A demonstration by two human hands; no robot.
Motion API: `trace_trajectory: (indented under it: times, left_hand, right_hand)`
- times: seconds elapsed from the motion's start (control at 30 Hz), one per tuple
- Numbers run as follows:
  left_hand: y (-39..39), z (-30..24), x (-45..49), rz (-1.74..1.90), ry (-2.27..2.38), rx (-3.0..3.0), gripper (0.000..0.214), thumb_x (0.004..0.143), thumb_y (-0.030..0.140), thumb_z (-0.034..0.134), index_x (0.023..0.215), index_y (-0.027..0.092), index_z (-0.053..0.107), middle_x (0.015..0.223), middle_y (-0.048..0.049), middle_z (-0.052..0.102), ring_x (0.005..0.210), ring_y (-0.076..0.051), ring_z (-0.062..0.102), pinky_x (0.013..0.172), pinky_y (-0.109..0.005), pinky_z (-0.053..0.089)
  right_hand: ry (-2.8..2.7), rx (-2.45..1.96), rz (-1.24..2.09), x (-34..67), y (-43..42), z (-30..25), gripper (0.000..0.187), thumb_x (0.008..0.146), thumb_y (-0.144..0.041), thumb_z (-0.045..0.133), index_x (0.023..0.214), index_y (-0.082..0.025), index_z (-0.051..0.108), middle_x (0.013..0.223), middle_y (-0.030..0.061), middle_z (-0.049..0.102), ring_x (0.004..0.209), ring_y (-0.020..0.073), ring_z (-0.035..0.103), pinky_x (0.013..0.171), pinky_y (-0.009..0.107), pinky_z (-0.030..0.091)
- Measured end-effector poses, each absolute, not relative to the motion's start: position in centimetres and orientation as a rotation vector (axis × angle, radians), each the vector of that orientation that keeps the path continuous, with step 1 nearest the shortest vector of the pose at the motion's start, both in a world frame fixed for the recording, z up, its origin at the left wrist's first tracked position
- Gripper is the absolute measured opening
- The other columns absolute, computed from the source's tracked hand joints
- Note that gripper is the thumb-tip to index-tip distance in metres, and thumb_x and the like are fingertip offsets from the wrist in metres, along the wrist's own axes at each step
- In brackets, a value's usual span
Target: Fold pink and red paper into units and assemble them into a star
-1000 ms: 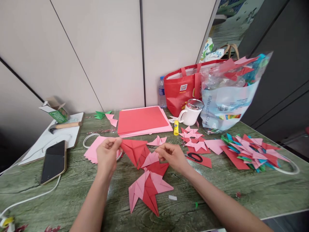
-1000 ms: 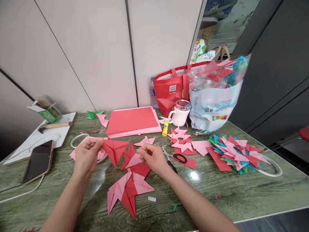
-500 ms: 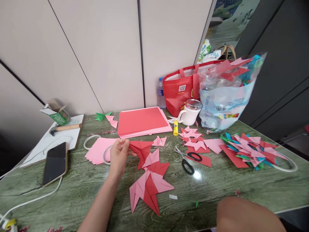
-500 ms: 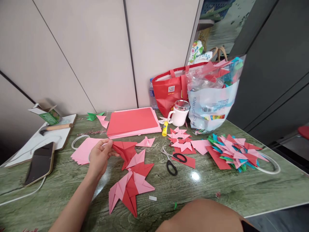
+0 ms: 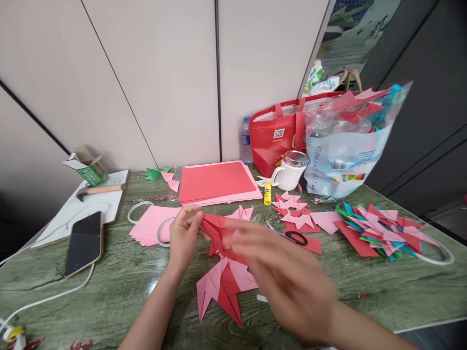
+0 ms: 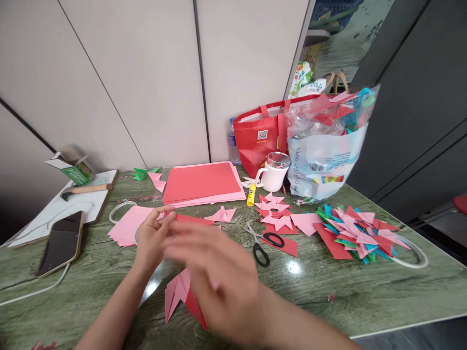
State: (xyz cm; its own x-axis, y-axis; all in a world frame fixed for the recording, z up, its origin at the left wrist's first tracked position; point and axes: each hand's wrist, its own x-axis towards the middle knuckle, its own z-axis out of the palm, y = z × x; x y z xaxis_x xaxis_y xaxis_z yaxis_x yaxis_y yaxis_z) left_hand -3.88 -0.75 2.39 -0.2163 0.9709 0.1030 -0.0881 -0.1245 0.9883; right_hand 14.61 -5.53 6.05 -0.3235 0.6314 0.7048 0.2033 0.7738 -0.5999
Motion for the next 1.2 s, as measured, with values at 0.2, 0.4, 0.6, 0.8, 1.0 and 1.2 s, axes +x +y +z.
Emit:
trace_trajectory:
  times: [0.2,0.4,0.6,0.8,1.0,1.2]
  left_hand:
    - [-1.4,2.4,-2.6,1.421,1.299,1.27,0.017,0.075,0.033,0.061,0.083,0.018,0.058,0.044,0.0071,0.055,0.03,-0.011,0.052,0.031,-0.018,0.036]
    - [-1.5,1.7,-2.1,1.376,1.322,1.277,0.018,0.073,0.032,0.061,0.082,0.016,0.063,0.056,0.0026,0.062,0.032,-0.01,0.051,0.032,-0.02,0.04]
    - [-1.3,1.8,-2.6,1.107,1.186,1.249,0.024,0.071,0.032,0.066,0.087,0.014,0.064,0.054,0.0006,0.065,0.04,-0.014,0.058,0.042,-0.023,0.048]
    - [-1.2,1.9,-3.0,1.081,1.264,1.253,0.025,0.069,0.03,0.067,0.088,0.014,0.065,0.05,0.0022,0.062,0.035,-0.011,0.054,0.037,-0.019,0.042]
    - [-1.3,2.1,-2.5,1.107,1.248,1.22,0.026,0.067,0.028,0.068,0.088,0.013,0.067,0.051,0.0018,0.063,0.038,-0.01,0.051,0.04,-0.021,0.043]
    - [-1.5,2.4,-2.5,1.125,1.267,1.244,0.027,0.063,0.027,0.071,0.085,0.012,0.072,0.054,0.001,0.064,0.042,-0.007,0.044,0.042,-0.018,0.033]
  right_hand:
    - [-1.691,-0.892,1.063,13.8,-0.9,1.3,0.022,0.066,-0.027,0.074,0.072,-0.02,0.054,0.117,0.0087,0.057,0.12,0.0258,0.045,0.092,0.04,0.042]
    - [-1.512,-0.938,1.289,13.4,-0.1,-1.4,0.017,0.064,-0.027,0.073,0.07,-0.018,0.059,0.083,0.0035,0.067,0.084,0.02,0.062,0.079,0.033,0.046]
    - [-1.496,-0.934,1.33,14.0,0.1,-1.4,0.017,0.063,-0.026,0.073,0.078,-0.018,0.069,0.085,0.0041,0.068,0.081,0.0183,0.062,0.077,0.031,0.048]
    - [-1.526,-0.902,1.312,14.1,0.1,-1.2,0.012,0.07,-0.021,0.064,0.079,-0.021,0.071,0.09,0.0049,0.069,0.088,0.0185,0.063,0.082,0.032,0.047]
    - [-1.564,-0.916,1.229,14.1,0.0,-1.1,0.012,0.07,-0.018,0.062,0.077,-0.021,0.071,0.086,0.0041,0.07,0.084,0.0178,0.064,0.081,0.032,0.048]
    - [-1.585,-0.999,1.228,14.0,-0.3,-1.3,0.009,0.065,-0.024,0.071,0.072,-0.019,0.071,0.074,0.0027,0.071,0.07,0.0173,0.064,0.068,0.029,0.05]
